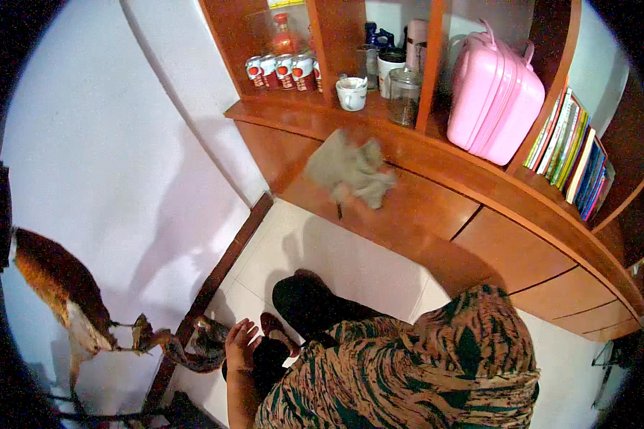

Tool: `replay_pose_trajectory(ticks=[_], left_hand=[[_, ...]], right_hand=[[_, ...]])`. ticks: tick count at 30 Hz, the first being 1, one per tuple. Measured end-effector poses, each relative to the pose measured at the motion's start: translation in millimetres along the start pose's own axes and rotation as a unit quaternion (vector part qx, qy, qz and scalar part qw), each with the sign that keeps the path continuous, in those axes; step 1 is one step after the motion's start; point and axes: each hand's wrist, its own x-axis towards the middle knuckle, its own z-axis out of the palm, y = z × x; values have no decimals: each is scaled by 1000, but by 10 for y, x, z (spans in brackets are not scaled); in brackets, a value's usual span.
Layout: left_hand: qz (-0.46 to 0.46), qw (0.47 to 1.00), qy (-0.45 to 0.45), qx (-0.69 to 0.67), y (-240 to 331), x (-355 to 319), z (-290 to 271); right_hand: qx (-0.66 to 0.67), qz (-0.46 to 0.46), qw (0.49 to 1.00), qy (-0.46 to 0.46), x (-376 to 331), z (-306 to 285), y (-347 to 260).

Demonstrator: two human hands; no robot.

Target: The person wipes a wooden shelf unit and a taxidermy display stand with a cloth.

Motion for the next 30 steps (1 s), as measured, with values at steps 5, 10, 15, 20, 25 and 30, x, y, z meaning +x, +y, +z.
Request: replay_pose_trajectory(ticks=[5,10,15,20,25,30], left_hand=[[-38,998,31,-30,-274,581,-194],[-75,995,-19,-69,-287,975,40],[-96,992,-40,-69,-271,1241,281],[-131,987,-92,31,-251,1524,587],[-134,976,-148,81,-241,1867,812],[-166,959,-207,96,-412,2307,965]], right_hand=[[-641,-41,765,40,208,-960,286],[-627,-9,779,-3,218,-841,835],[-607,-60,791,-41,673,-420,937],[-530,-69,840,-95,1179,137,962],[-535,-105,828,-129,1638,682,1132],[-497,-157,847,-106,1925,1012,1321]])
